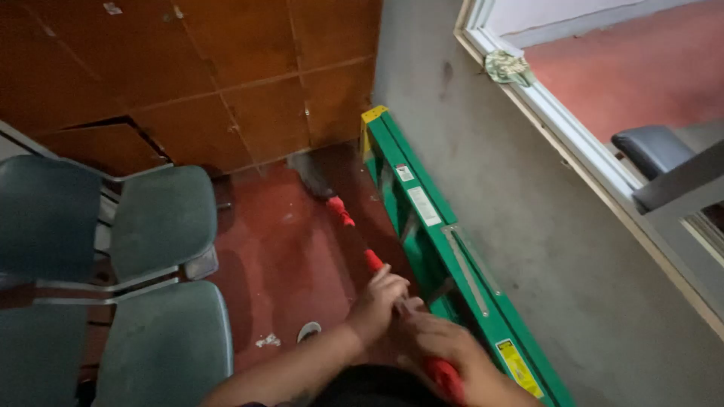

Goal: Wiping stadium-style chairs and mopping the floor in a gym seating area.

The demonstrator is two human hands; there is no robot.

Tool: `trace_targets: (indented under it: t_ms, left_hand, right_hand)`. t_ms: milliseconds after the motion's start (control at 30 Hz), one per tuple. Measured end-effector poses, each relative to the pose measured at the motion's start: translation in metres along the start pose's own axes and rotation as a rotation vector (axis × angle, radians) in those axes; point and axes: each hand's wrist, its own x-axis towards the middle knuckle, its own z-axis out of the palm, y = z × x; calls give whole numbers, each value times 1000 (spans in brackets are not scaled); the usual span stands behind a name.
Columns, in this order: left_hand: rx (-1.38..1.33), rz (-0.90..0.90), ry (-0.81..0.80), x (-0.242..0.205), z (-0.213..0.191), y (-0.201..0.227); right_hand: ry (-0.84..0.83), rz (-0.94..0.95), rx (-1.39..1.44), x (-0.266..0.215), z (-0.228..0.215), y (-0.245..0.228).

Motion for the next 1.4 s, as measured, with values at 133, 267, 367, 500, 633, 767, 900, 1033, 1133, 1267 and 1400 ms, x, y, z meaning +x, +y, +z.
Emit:
trace_targets:
  t_ms: [133,267,367,500,633,767,900,1033,1133,1267,1400]
  left_hand:
    - [-15,14,-97,15,-20,88]
    - [-19,52,-137,24,-24,91]
    - [16,42,-145,23,-24,60]
    - [116,132,-72,34,-11,-41]
    - [-16,-154,-124,48,-8,-158]
    - [371,-24,-44,81,-28,-214]
    - [428,-29,-30,104,-33,-206]
    - [-259,-220,-119,93,22,-218]
    - [-159,-45,-118,111,-8,-107]
    - [1,222,-123,121,-57,-14]
    - [11,118,-227,128,-68,-25]
  right_hand:
    - [-58,-72,-10,20,-35,-61]
    - [-33,-393,189,32,-19,-15]
    - [-14,-509,261,30,-6,22]
    - [-98,-365,141,38,13,101]
    - [-103,-221,-47,83,30,171]
    - [-145,-129,34,144,23,168]
    - [-68,14,-27,151,17,171]
    - [126,19,-32,139,-11,110]
    - [168,143,-6,138,-44,22]
    - [70,-178,-56,120,-54,43]
    - [-1,-308,204,119,-36,85]
